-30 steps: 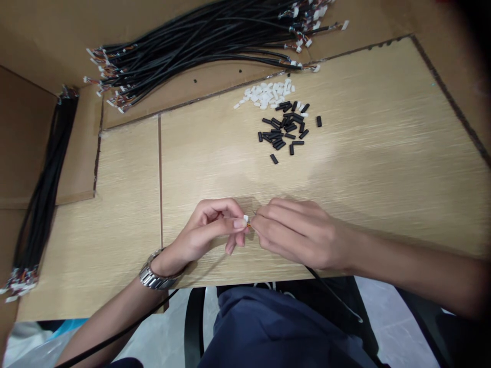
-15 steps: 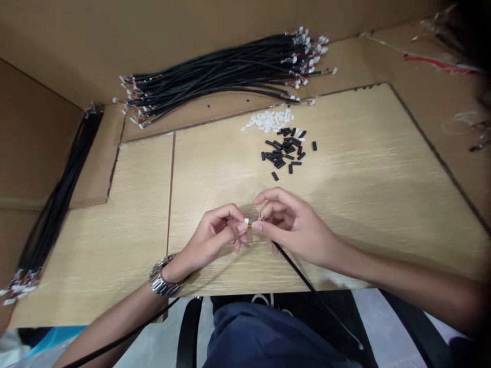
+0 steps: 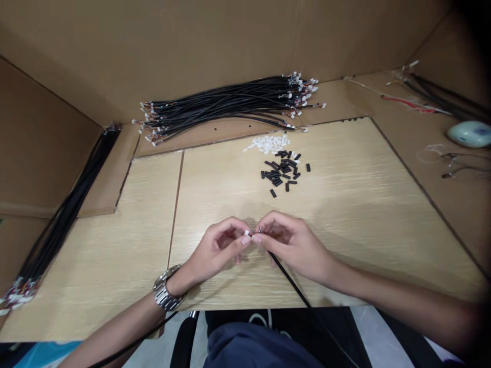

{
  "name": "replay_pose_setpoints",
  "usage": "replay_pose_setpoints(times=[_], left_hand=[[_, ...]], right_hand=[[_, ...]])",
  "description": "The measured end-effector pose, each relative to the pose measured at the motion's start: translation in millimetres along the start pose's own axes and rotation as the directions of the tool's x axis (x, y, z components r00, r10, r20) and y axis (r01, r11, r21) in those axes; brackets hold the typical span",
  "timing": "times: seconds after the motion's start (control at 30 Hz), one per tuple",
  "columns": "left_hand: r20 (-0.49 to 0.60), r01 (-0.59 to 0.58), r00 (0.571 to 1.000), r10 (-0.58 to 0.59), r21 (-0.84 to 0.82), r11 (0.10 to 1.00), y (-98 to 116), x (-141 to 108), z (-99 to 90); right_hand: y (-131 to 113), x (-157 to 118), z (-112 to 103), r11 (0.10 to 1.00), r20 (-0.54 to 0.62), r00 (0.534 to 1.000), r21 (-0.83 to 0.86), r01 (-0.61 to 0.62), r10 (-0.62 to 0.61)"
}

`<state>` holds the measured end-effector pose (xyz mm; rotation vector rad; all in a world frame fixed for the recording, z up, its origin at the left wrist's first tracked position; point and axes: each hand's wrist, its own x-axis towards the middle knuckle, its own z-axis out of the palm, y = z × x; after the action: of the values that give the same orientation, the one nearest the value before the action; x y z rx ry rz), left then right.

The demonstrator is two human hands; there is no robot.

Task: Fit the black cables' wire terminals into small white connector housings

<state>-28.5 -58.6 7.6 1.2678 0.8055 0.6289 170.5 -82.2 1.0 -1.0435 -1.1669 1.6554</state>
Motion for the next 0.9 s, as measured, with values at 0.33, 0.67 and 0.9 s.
replay_pose_setpoints(times=[0.33, 0.67, 0.9], left_hand=[[0.048, -0.175, 0.983, 0.176, -0.018, 0.984, -11.6, -2.1, -6.6], [-0.035, -0.362, 0.923, 0.384, 0.263, 0.894, -6.0, -1.1, -5.8], [-0.071, -0.289, 0.95, 0.304, 0.171, 0.942, -6.5, -1.3, -2.9]], right_hand=[[-2.3, 3.8, -1.0, 0.966, 0.108, 0.992, 0.244, -0.087, 0.062], [0.5, 4.7, -1.3, 0.958, 0.074, 0.996, 0.279, -0.071, 0.053], [-3.6, 7.4, -3.2, 0.922, 0.111, 0.987, 0.355, -0.151, 0.119]])
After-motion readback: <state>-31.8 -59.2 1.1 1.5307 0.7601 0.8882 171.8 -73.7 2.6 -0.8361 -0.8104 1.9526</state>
